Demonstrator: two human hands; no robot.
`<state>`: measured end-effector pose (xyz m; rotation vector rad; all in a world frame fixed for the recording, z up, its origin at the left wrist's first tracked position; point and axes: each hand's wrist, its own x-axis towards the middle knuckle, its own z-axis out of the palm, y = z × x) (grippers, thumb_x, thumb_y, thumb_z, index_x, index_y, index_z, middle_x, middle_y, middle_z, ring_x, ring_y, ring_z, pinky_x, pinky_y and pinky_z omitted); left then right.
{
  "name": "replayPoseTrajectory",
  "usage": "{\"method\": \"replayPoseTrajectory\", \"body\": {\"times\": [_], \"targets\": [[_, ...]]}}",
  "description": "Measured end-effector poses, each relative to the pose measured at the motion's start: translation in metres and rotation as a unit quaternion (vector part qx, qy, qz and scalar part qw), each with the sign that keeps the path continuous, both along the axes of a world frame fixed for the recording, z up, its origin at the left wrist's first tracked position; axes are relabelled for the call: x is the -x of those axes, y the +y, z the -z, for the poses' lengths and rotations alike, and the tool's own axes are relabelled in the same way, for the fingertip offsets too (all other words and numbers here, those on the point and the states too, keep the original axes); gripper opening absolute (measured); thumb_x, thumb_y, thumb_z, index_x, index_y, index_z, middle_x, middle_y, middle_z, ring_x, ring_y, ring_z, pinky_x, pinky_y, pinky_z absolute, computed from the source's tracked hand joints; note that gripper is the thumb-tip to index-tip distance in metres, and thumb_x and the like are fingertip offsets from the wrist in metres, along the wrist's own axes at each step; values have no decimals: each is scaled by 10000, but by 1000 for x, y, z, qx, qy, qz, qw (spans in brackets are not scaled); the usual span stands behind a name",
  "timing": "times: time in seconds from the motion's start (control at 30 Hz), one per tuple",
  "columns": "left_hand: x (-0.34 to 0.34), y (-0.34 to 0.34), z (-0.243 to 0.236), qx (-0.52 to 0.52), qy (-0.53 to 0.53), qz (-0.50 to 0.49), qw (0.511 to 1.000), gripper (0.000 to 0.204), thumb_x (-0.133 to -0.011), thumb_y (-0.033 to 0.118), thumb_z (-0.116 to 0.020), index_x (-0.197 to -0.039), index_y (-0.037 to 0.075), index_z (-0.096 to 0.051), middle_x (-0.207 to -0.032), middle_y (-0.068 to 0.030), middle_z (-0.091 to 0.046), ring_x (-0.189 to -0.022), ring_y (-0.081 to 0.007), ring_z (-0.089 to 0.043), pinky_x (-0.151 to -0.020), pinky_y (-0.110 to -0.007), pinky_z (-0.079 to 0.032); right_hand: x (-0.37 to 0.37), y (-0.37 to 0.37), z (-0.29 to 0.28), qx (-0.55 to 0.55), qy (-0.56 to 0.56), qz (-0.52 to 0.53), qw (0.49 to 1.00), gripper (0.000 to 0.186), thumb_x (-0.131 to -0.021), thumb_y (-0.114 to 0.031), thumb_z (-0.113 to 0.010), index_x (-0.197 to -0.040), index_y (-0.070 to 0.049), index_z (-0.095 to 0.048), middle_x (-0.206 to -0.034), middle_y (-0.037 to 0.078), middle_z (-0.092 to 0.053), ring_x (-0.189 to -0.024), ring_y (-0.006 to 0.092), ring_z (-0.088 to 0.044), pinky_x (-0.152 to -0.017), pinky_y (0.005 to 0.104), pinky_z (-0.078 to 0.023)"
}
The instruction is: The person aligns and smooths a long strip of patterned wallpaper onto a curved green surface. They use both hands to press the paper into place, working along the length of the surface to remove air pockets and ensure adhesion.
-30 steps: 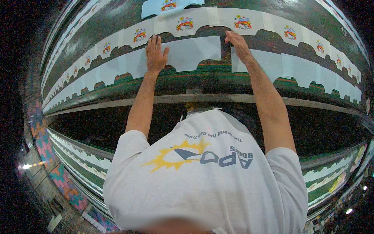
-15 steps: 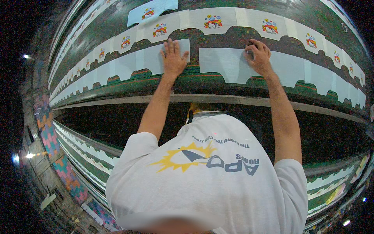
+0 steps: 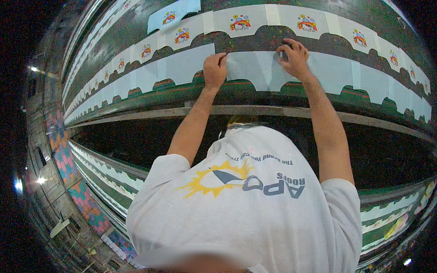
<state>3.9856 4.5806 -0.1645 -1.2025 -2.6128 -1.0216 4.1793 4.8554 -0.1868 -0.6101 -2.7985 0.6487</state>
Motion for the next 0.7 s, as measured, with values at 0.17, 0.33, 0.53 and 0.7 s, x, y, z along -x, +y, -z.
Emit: {"method": "replayPoseTrajectory", "body": {"times": [0.17, 0.33, 0.53, 0.7], "targets": [[19, -6, -8, -43, -77, 28, 996, 260, -912, 124, -687, -1155, 34, -694, -991, -155, -642, -974, -349, -619, -890, -474, -478, 0, 0, 2, 7, 52, -6, 999, 625, -857, -236, -764, -1428, -352, -537, -1518, 25, -439, -1447, 325, -325, -1177, 531, -207], [11, 5, -10, 55, 29, 36, 997, 250, -879, 176, -747, -1112, 83, -749, -982, -119, -623, -1007, -333, -592, -900, -467, -472, 3, -1, -1, -29, -15, -5, 999, 651, -867, -253, -778, -1456, -369, -526, -1525, 22, -430, -1456, 303, -316, -1181, 523, -215], [9, 9, -6, 25, -56, -11, 998, 238, -828, 180, -809, -1045, 98, -758, -992, -111, -626, -1007, -329, -576, -900, -465, -474, 2, -2, -3, -29, -28, -15, 999, 640, -882, -234, -787, -1450, -387, -536, -1554, 19, -403, -1456, 322, -315, -1176, 550, -232], [15, 11, -1, 18, -52, -9, 998, 159, -836, 157, -794, -957, 71, -736, -1020, -133, -637, -1023, -345, -588, -885, -473, -483, 3, -4, -11, -23, -63, -4, 998, 625, -902, -205, -773, -1446, -403, -539, -1560, 28, -402, -1467, 339, -306, -1190, 550, -225]]}}
